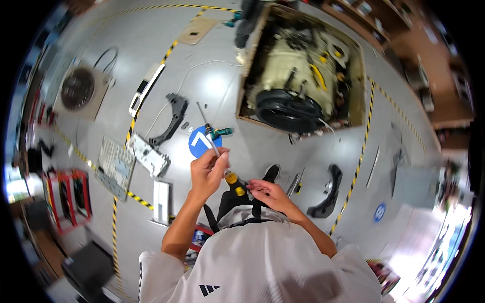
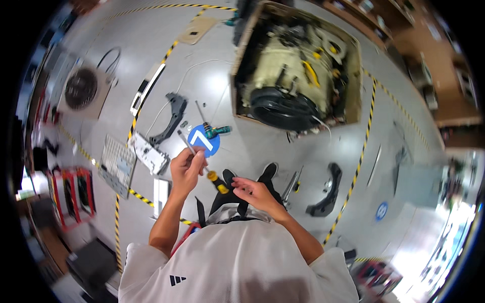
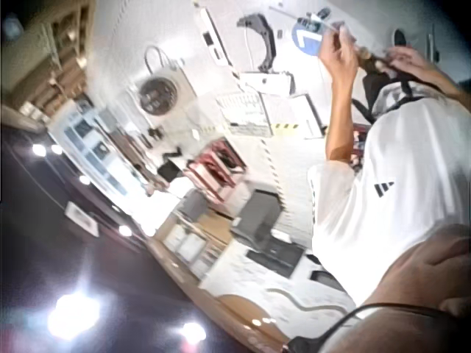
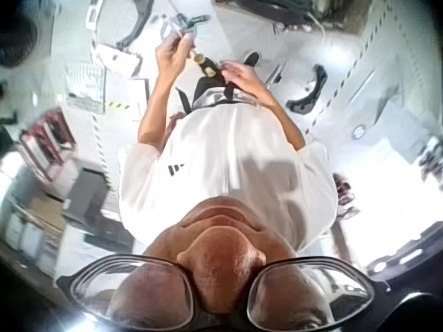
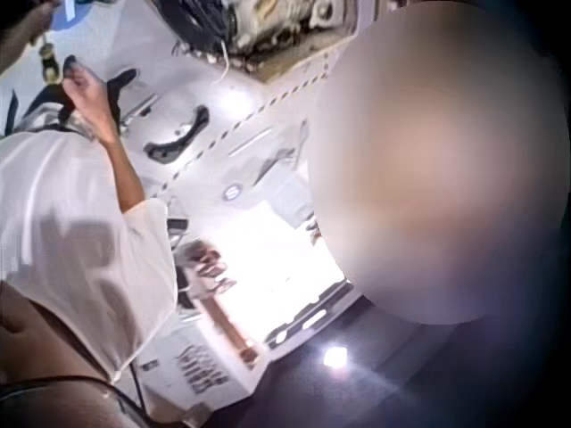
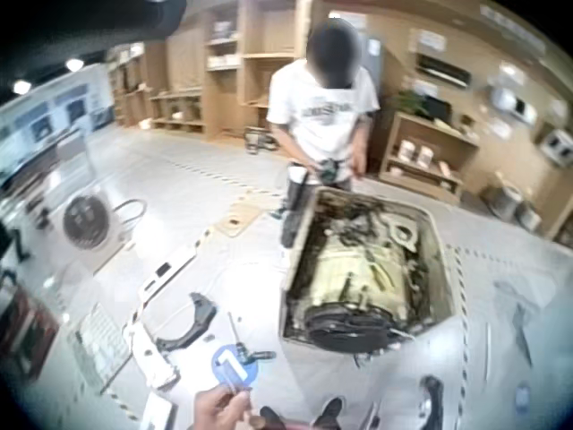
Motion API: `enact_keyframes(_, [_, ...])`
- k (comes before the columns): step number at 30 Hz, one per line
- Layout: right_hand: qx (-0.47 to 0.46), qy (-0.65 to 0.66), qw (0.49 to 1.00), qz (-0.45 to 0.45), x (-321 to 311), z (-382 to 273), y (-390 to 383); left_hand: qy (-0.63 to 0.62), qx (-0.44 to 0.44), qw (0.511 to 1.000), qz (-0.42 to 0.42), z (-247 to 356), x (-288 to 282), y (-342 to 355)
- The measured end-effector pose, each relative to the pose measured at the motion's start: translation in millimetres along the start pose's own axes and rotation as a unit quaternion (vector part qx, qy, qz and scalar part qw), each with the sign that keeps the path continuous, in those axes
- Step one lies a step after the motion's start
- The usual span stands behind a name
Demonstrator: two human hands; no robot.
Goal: The person repairs a washing machine by using pliers to detach a hose clamp from a rubber gasket, unscrewing a screw with a screwdriver, and pulling the gasket off the drum.
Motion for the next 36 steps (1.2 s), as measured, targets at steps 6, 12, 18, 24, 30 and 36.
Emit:
enact_keyframes(6, [0.019, 0.142, 0.974, 0.175, -90, 8, -45, -0.070, -0.165, 0.978, -0.105, -31, 158, -6])
enact_keyframes(12, [0.038, 0.251, 0.934, 0.250, -174, 19, -78, -0.005, -0.275, 0.929, -0.246, -89, 239, -36])
enact_keyframes(18, [0.086, 0.259, 0.918, 0.288, -233, 56, -98, 0.060, -0.311, 0.931, -0.181, -179, 242, -6])
enact_keyframes(24, [0.096, 0.286, 0.885, 0.356, -254, 76, -101, 0.062, -0.395, 0.914, -0.062, -252, 223, 51])
enact_keyframes(30, [0.139, 0.274, 0.862, 0.403, -264, 62, -83, 0.024, -0.410, 0.912, 0.007, -304, 243, 121])
enact_keyframes(36, [0.139, 0.221, 0.902, 0.343, -265, 17, -47, -0.006, -0.356, 0.934, -0.006, -375, 253, 187])
Point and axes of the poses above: each hand's wrist, its own y-axis towards the middle knuckle, its own x-axis out of the palm, z = x × y, the point moved 7 cm from there along y, towards the middle knuckle, and after that the axes turned 15 degrees about z, right-handed, at the moved point
